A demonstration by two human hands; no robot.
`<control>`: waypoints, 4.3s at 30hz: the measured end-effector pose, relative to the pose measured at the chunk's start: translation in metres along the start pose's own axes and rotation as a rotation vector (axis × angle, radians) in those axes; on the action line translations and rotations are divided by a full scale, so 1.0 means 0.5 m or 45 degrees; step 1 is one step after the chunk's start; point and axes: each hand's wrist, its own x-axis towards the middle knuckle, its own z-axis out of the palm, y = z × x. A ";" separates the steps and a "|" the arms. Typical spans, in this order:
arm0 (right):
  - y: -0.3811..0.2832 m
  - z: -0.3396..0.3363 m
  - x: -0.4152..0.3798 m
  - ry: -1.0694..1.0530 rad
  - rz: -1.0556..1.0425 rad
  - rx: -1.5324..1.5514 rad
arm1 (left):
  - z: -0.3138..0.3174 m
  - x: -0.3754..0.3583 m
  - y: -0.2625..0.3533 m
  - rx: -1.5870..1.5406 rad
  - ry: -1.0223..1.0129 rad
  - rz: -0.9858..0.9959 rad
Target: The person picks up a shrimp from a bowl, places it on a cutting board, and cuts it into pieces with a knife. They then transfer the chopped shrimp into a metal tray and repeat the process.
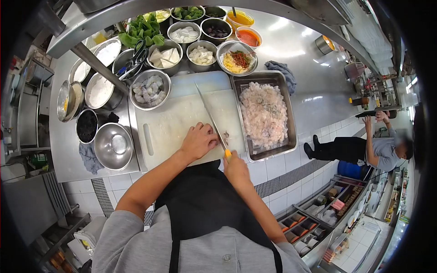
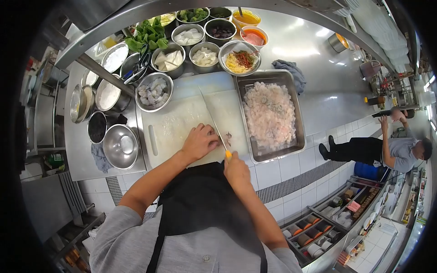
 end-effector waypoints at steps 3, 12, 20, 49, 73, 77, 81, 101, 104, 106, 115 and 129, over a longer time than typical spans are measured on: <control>-0.027 -0.001 0.049 0.029 -0.059 0.012 | -0.003 0.009 -0.001 -0.006 0.003 -0.001; -0.009 0.015 0.039 0.026 -0.048 0.027 | 0.005 -0.003 0.002 -0.017 0.035 0.027; -0.026 -0.028 -0.008 0.001 -0.030 0.002 | 0.006 -0.005 -0.012 -0.059 0.042 0.005; -0.011 -0.005 -0.002 -0.044 -0.042 -0.036 | -0.010 -0.002 -0.007 -0.152 -0.033 0.100; -0.032 0.032 0.047 0.018 -0.095 0.076 | 0.000 -0.018 -0.016 -0.187 0.057 0.086; -0.028 0.029 0.077 0.074 -0.192 0.154 | -0.010 -0.011 -0.013 -0.176 0.056 0.091; -0.010 0.032 0.079 0.128 -0.214 0.143 | -0.023 -0.039 -0.006 -0.189 0.004 0.032; 0.042 0.026 0.032 0.212 -0.163 0.323 | -0.021 -0.028 0.002 -0.289 0.105 -0.098; 0.059 0.001 0.045 0.287 -0.176 0.254 | 0.003 -0.009 0.024 -0.325 0.071 0.056; 0.049 -0.025 0.034 0.301 -0.161 0.224 | 0.010 -0.001 0.024 -0.338 0.044 0.048; 0.013 -0.071 -0.030 0.037 -0.095 -0.034 | 0.011 0.028 0.010 -0.205 -0.087 0.100; 0.007 -0.015 0.014 0.020 -0.058 0.007 | 0.017 0.026 0.002 -0.200 -0.052 0.159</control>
